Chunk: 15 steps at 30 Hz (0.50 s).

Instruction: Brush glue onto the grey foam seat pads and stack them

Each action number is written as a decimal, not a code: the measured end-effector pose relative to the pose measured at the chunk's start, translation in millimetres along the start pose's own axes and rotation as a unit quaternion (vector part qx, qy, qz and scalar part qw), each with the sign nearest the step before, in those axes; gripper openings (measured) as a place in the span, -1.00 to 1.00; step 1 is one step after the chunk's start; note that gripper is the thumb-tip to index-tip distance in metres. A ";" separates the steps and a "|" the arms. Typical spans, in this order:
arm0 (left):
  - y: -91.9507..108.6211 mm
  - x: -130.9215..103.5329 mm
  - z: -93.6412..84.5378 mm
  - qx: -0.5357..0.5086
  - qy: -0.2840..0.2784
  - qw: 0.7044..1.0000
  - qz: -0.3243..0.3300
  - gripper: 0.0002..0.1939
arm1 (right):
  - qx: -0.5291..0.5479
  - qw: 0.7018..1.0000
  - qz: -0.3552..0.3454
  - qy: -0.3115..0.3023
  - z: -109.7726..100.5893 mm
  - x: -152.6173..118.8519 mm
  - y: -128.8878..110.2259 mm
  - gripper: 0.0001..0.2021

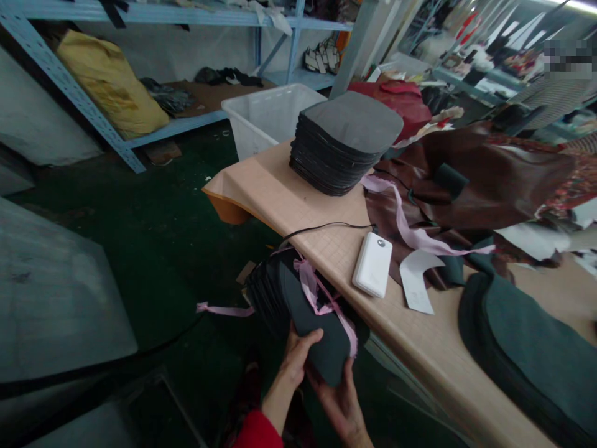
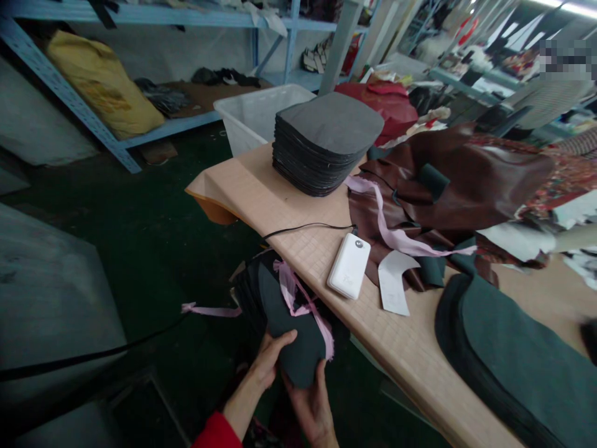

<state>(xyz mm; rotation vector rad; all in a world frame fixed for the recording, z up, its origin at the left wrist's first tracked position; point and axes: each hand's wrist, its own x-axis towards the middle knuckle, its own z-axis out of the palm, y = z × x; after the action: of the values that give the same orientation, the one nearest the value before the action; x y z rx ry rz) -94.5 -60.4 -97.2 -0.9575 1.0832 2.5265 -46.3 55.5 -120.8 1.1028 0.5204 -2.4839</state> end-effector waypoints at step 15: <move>14.6 -2.0 -8.0 0.009 0.010 1.000 0.000 -0.40 | -0.163 0.976 -0.054 0.132 13.3 0.6 -16.2 -0.34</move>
<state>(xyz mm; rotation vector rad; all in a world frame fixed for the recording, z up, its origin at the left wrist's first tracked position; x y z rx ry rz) -95.6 -76.2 -91.8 -0.9803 1.1087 2.5077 -62.6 63.0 -110.0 1.3002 1.0492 -2.2387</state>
